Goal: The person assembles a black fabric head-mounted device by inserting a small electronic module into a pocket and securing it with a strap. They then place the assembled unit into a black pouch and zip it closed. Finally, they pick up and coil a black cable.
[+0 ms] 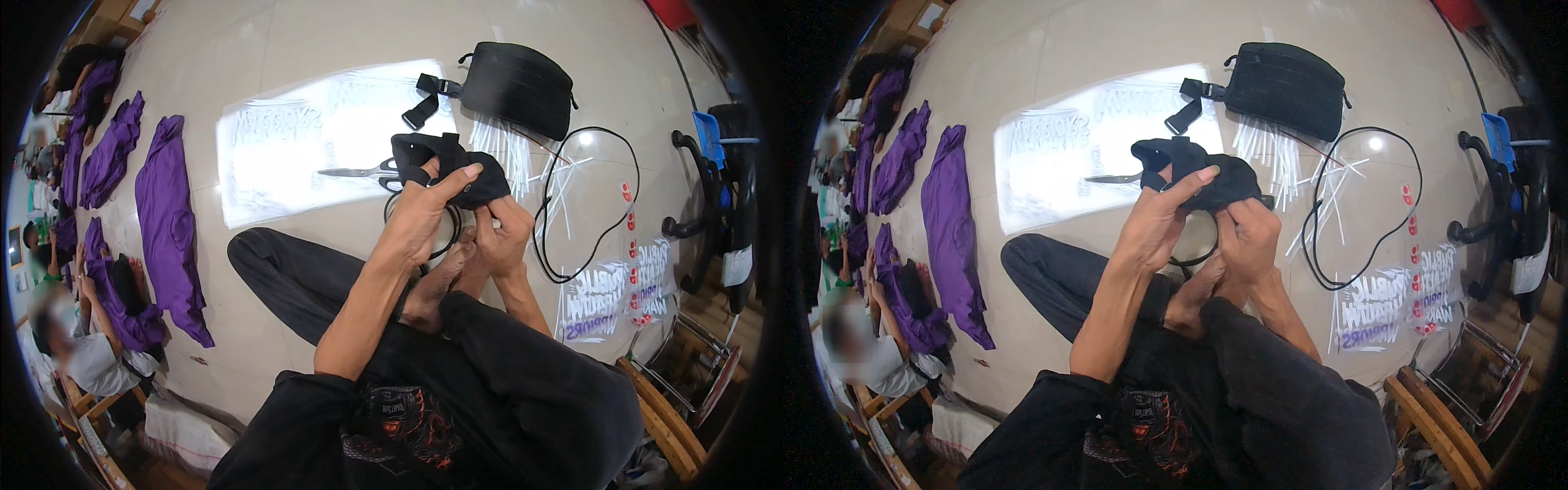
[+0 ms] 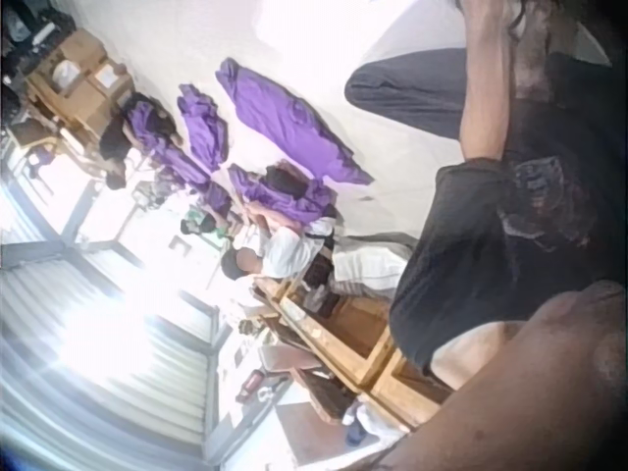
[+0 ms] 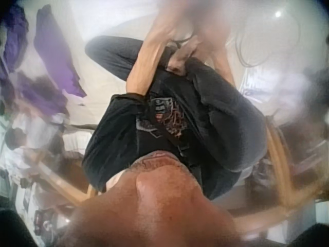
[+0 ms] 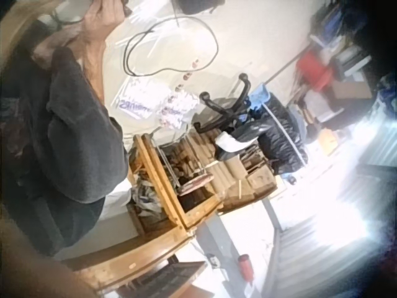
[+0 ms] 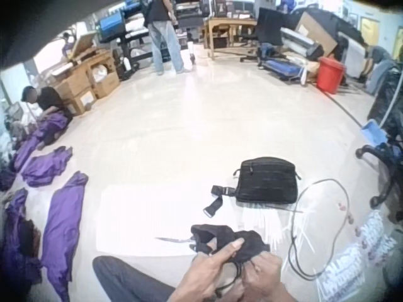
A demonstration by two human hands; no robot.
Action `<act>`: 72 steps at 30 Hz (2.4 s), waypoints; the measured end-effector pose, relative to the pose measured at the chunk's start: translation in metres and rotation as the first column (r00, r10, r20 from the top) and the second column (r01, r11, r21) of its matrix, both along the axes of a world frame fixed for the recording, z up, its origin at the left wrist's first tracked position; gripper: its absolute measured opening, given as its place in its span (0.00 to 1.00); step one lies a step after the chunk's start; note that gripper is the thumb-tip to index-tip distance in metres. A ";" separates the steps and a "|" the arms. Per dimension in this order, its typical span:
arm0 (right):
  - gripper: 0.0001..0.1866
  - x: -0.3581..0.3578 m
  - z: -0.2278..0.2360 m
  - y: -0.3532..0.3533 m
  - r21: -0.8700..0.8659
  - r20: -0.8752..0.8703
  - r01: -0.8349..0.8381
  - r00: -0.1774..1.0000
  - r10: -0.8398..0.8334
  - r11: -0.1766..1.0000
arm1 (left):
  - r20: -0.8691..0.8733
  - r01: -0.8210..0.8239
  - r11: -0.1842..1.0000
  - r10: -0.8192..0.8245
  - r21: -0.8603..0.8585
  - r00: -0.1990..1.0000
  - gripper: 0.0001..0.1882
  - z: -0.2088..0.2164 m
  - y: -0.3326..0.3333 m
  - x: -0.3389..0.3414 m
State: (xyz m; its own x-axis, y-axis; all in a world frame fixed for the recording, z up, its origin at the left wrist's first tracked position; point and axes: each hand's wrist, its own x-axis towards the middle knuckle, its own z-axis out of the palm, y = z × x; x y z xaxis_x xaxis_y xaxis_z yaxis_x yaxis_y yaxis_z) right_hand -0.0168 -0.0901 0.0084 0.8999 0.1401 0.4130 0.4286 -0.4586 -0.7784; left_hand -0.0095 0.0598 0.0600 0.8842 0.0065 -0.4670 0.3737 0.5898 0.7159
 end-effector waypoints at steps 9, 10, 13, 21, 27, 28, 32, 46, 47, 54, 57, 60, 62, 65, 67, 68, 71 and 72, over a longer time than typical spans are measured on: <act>0.10 -0.007 0.028 0.009 0.502 -0.525 0.124 0.831 0.187 0.856 | 0.000 -0.107 0.978 0.109 -0.179 0.994 0.11 -0.010 -0.006 -0.003; 0.11 -0.006 0.024 0.005 0.667 -0.556 0.135 0.745 0.369 0.733 | 0.004 -0.093 0.977 0.095 -0.190 0.995 0.11 -0.009 -0.007 -0.003; 0.13 -0.003 0.005 -0.004 0.911 -0.412 0.266 0.520 0.748 0.316 | 0.009 -0.015 0.976 0.018 -0.219 1.000 0.13 -0.006 -0.009 -0.003; 0.09 -0.002 0.009 0.015 0.089 -0.019 0.124 0.992 -0.123 0.988 | 0.288 -0.073 0.930 -0.036 0.360 0.957 0.19 -0.034 -0.012 -0.027; 0.13 -0.007 0.014 0.004 0.815 -0.552 0.277 0.640 0.535 0.509 | -0.087 0.013 0.960 -0.038 -0.278 0.996 0.18 -0.017 -0.010 -0.008; 0.13 -0.007 0.010 0.004 0.893 -0.450 0.305 0.581 0.678 0.332 | -0.045 0.011 0.973 -0.022 -0.230 0.999 0.18 -0.016 -0.011 -0.007; 0.15 -0.007 -0.001 0.002 0.914 -0.353 0.367 0.515 0.781 0.171 | 0.065 0.002 0.999 0.001 -0.045 0.998 0.16 -0.015 -0.015 -0.005; 0.06 0.002 0.016 0.021 -0.108 0.263 0.063 0.964 -0.033 0.992 | 0.191 -0.163 0.981 0.180 -0.102 0.965 0.16 -0.016 -0.014 -0.032; 0.06 0.004 0.017 0.021 -0.109 0.249 0.064 0.968 -0.035 0.992 | -0.045 -0.298 0.845 0.311 -0.445 0.949 0.16 -0.008 -0.024 -0.027; 0.13 0.002 0.007 -0.004 0.352 -0.475 -0.020 0.858 0.197 0.936 | 0.088 -0.024 0.965 0.001 0.261 0.996 0.12 -0.001 -0.017 -0.036; 0.12 0.001 -0.004 -0.018 0.760 -0.534 0.017 0.587 0.609 0.650 | 0.091 0.050 0.999 -0.049 -0.009 0.995 0.14 -0.005 -0.002 -0.030; 0.13 -0.002 0.002 -0.008 0.697 -0.529 -0.024 0.657 0.537 0.716 | 0.168 0.080 0.997 -0.082 0.014 0.982 0.17 -0.024 0.004 -0.027; 0.19 -0.001 0.019 0.003 0.374 -0.545 -0.135 0.769 0.335 0.918 | 0.205 0.000 0.999 0.008 -0.038 0.979 0.16 -0.031 0.001 -0.025; 0.20 -0.004 0.038 0.008 -0.031 -0.374 -0.244 0.902 0.216 0.969 | 0.222 -0.140 0.990 0.140 -0.016 0.965 0.14 -0.031 -0.003 -0.027; 0.19 -0.002 0.052 -0.011 -0.113 -0.335 -0.266 0.917 0.215 0.957 | 0.286 -0.166 0.972 0.115 0.163 0.951 0.14 -0.026 -0.001 -0.027; 0.19 -0.001 0.062 -0.017 -0.157 -0.317 -0.273 0.924 0.213 0.949 | 0.287 -0.179 0.965 0.119 0.193 0.950 0.14 -0.023 -0.002 -0.027; 0.18 0.005 0.104 -0.004 -0.099 -0.213 -0.099 0.974 0.076 0.990 | 0.256 -0.192 0.973 0.155 0.126 0.954 0.14 -0.012 -0.002 -0.027; 0.17 0.009 0.111 0.005 -0.088 -0.135 -0.050 0.990 0.038 0.995 | 0.243 -0.184 0.981 0.165 0.056 0.956 0.14 -0.008 -0.003 -0.025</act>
